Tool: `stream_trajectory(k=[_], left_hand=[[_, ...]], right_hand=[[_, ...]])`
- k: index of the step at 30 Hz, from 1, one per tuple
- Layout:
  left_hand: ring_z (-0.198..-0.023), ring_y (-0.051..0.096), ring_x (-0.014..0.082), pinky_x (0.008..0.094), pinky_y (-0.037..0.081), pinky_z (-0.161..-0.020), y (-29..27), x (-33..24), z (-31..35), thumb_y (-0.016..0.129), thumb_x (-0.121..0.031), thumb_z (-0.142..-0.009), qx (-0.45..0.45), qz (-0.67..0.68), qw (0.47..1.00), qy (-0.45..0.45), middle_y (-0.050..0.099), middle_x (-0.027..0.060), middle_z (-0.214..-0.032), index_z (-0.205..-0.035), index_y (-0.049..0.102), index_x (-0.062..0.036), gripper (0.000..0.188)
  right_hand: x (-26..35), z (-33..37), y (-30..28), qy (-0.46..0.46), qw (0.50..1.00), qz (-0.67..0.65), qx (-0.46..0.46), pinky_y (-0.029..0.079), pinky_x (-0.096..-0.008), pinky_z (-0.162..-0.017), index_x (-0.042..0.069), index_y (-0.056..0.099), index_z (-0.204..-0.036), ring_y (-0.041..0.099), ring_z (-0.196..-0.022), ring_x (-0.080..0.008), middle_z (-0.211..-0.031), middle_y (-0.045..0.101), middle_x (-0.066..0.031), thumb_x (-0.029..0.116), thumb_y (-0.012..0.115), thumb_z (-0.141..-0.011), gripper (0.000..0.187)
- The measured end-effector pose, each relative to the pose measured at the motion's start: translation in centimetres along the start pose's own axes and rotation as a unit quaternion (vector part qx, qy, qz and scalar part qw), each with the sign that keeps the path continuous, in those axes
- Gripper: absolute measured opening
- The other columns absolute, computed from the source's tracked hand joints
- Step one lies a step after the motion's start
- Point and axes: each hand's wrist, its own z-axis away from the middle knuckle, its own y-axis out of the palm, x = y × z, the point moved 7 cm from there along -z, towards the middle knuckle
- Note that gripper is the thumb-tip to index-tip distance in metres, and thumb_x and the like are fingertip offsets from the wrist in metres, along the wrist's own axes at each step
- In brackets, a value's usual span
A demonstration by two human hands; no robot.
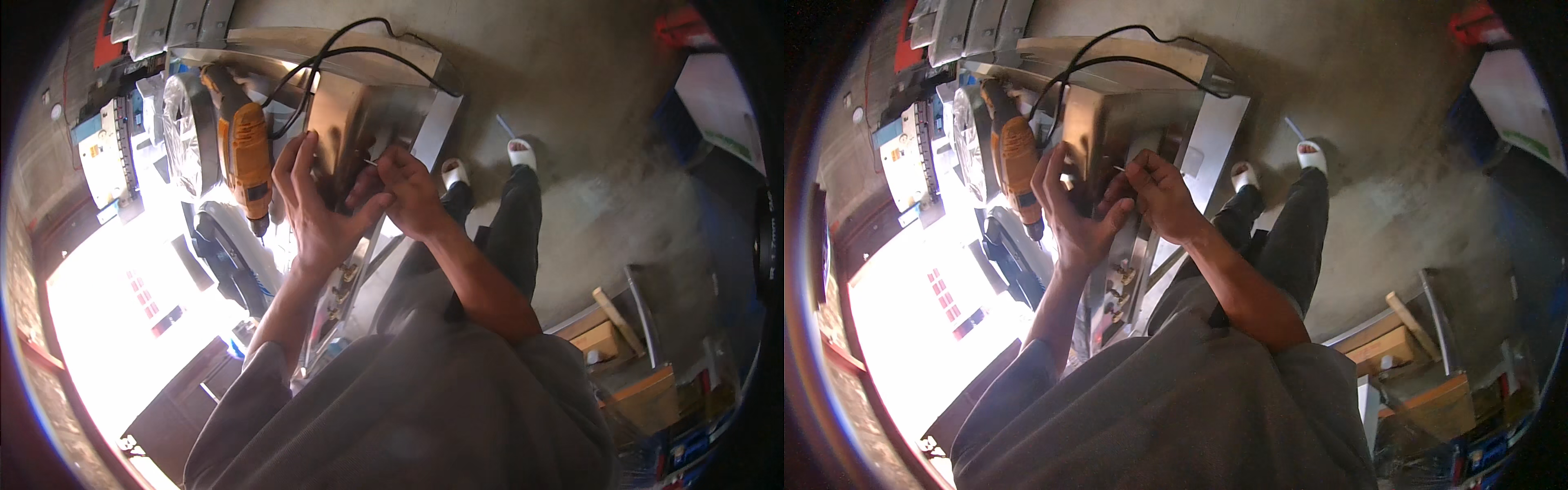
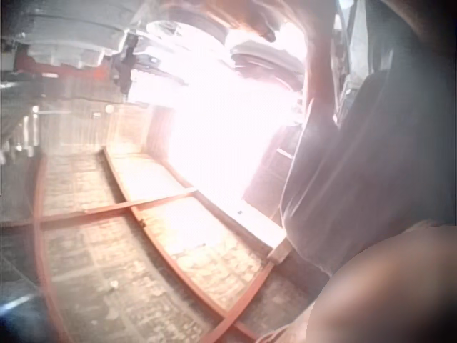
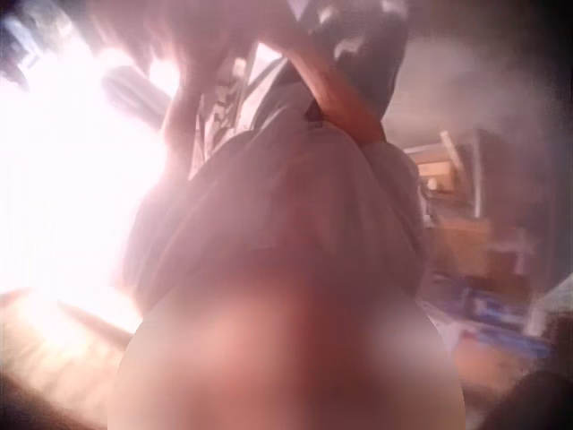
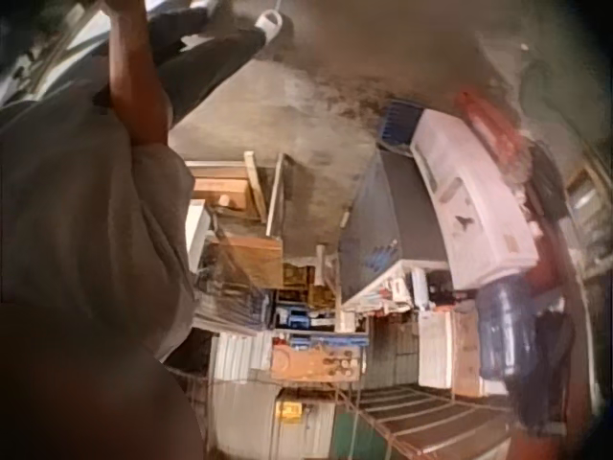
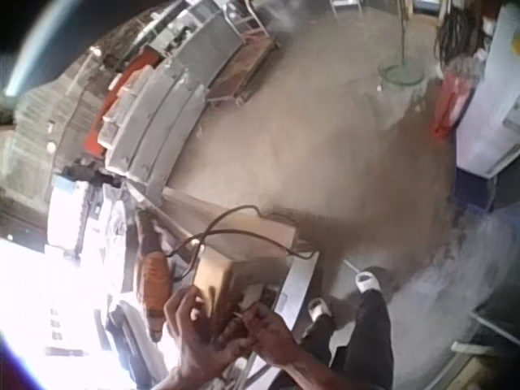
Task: The person writes on a stainless steel sink with a marker, then retrieves a zip tie and a wooden plank. They position the plank against the sink and secure it using the zip tie, completing the attachment.
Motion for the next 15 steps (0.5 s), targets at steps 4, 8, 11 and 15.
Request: stream_trajectory(k=[4,8,11,15], left_hand=[[-0.127,0.048,0.0326,0.0404,0.051,-0.089,0.2,0.9,0.0,0.099,-0.032,-0.062,0.011,-0.007,1.0,0.012,0.038,0.021,-0.144,-0.121,0.045,-0.0082,0.083],[-0.128,0.049,0.0343,0.0428,0.049,-0.097,0.5,1.5,-0.3,0.098,-0.036,-0.063,0.028,0.011,0.999,-0.011,0.038,0.0221,-0.144,-0.138,0.039,-0.0052,0.1],[-0.129,0.049,0.0375,0.045,0.046,-0.103,0.8,1.7,-0.3,0.098,-0.037,-0.063,0.053,-0.026,0.997,-0.059,0.038,0.023,-0.143,-0.153,0.027,-0.0029,0.119],[-0.13,0.048,0.0388,0.046,0.044,-0.105,1.0,1.3,-0.4,0.096,-0.039,-0.066,0.077,-0.051,0.99,-0.105,0.039,0.0236,-0.14,-0.16,0.016,-0.0014,0.129]], right_hand=[[-0.1,0.1,-0.1,-0.053,0.994,0.091,-0.032,0.054,-0.0301,-0.078,0.007,0.052,-0.099,0.066,-0.084,-0.0144,-0.088,0.07,-0.0088,0.021,0.053,-0.108,0.017],[-0.4,-0.1,-0.1,-0.068,0.99,0.118,-0.047,0.054,-0.0299,-0.079,0.005,0.052,-0.099,0.066,-0.083,-0.0144,-0.087,0.068,-0.0091,0.012,0.05,-0.108,0.011],[-0.1,0.0,0.2,-0.084,0.989,0.118,-0.042,0.054,-0.0298,-0.079,0.004,0.052,-0.1,0.066,-0.083,-0.0144,-0.086,0.068,-0.0089,0.006,0.049,-0.106,0.007],[-0.1,0.2,0.1,-0.113,0.976,0.172,-0.071,0.054,-0.0296,-0.079,0.004,0.055,-0.101,0.067,-0.084,-0.0146,-0.087,0.066,-0.0078,0.0,0.049,-0.102,0.007]])
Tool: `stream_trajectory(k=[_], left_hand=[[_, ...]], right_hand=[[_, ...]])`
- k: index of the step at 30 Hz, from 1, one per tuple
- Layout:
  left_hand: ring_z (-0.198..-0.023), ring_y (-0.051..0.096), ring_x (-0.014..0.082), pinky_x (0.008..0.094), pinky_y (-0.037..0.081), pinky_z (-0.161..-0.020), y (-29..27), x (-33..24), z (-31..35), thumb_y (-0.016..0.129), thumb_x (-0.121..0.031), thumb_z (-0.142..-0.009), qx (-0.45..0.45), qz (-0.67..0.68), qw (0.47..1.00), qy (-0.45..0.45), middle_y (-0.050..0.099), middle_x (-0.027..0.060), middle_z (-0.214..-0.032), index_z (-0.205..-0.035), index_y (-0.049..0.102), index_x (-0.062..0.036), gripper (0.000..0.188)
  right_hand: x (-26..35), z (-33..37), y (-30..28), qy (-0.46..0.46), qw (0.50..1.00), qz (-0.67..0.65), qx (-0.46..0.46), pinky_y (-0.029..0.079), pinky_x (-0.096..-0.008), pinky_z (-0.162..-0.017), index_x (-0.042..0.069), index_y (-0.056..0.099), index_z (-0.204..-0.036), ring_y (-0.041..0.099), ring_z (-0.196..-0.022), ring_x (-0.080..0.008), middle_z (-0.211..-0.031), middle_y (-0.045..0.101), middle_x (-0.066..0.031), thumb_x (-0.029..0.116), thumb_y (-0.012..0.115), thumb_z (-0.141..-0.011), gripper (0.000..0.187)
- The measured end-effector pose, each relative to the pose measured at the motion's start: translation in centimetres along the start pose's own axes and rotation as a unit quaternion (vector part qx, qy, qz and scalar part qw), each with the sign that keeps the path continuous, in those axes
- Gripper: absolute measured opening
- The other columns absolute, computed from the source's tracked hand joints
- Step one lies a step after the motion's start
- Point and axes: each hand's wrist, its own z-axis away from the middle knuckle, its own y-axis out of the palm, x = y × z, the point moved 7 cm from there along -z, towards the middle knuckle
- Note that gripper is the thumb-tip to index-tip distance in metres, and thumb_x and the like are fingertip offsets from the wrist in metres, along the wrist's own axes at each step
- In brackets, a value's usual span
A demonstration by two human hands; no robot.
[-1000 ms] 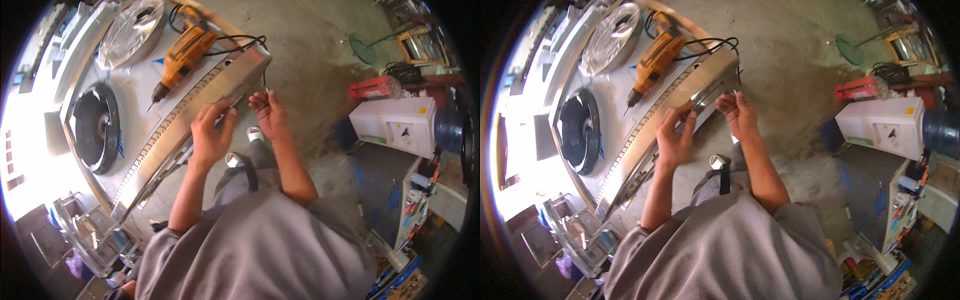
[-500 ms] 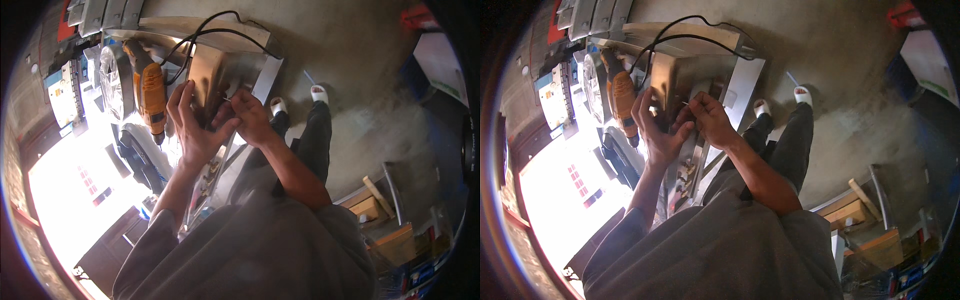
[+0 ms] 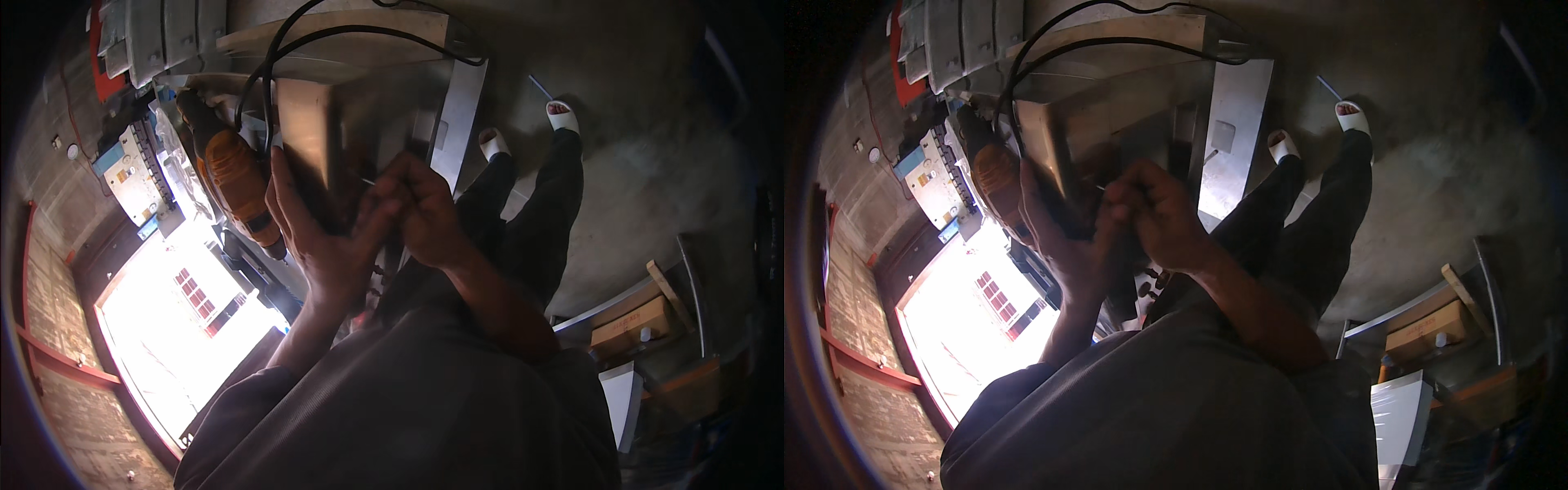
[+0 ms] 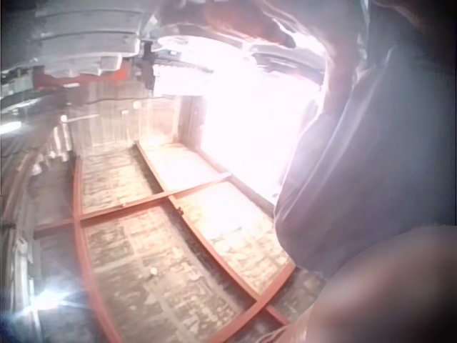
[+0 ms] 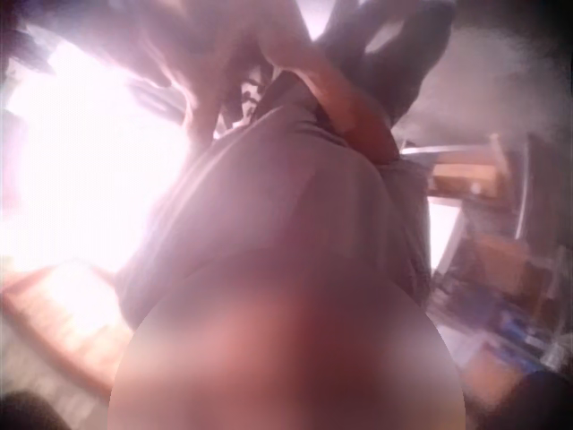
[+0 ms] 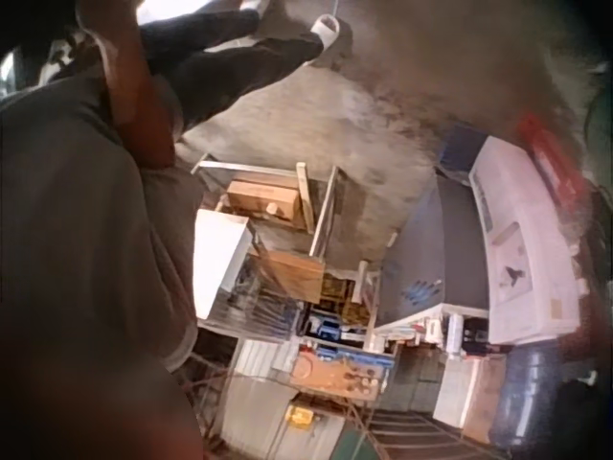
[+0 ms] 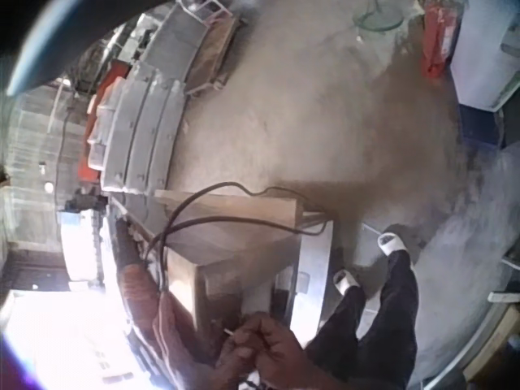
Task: The person writes on a stainless steel sink with a marker, then retrieves a zip tie and a wooden plank. They position the plank against the sink and secure it using the zip tie, completing the attachment.
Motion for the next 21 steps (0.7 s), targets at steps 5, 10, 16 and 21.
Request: stream_trajectory(k=[5,10,16,21], left_hand=[[-0.127,0.049,0.0389,0.0469,0.045,-0.103,0.3,0.4,-0.1,0.094,-0.043,-0.068,0.006,0.037,0.997,-0.063,0.04,0.0235,-0.137,-0.159,0.017,-0.0003,0.127],[-0.128,0.047,0.0394,0.0488,0.042,-0.105,0.2,0.2,-0.4,0.093,-0.046,-0.068,0.004,-0.006,0.999,-0.051,0.04,0.0227,-0.138,-0.158,0.019,0.0007,0.126],[-0.128,0.046,0.0318,0.0438,0.045,-0.102,0.8,1.4,-0.4,0.087,-0.047,-0.077,0.023,0.017,0.994,-0.107,0.042,0.0193,-0.135,-0.158,0.019,-0.0006,0.115],[-0.135,0.04,0.0404,0.0496,0.038,-0.109,0.7,1.6,-0.4,0.09,-0.051,-0.07,0.009,-0.012,0.995,-0.102,0.037,0.0237,-0.142,-0.156,0.021,0.0014,0.122]], right_hand=[[0.0,0.2,0.1,0.001,1.0,-0.006,-0.013,0.052,-0.0299,-0.08,0.005,0.059,-0.099,0.066,-0.089,-0.0144,-0.089,0.066,-0.0061,0.002,0.053,-0.1,0.006],[1.4,0.2,-0.1,-0.024,0.98,0.19,-0.049,0.051,-0.0331,-0.082,0.005,0.061,-0.099,0.067,-0.089,-0.0194,-0.09,0.067,-0.0087,0.005,0.055,-0.099,0.006],[1.4,0.0,0.2,0.036,0.983,0.173,-0.044,0.053,-0.0358,-0.084,0.005,0.063,-0.101,0.068,-0.091,-0.0232,-0.093,0.067,-0.0112,0.006,0.054,-0.1,0.009],[1.1,0.1,0.2,0.129,0.964,0.231,-0.024,0.053,-0.0368,-0.087,0.004,0.063,-0.113,0.068,-0.094,-0.0246,-0.098,0.067,-0.0131,0.004,0.053,-0.1,0.017]])
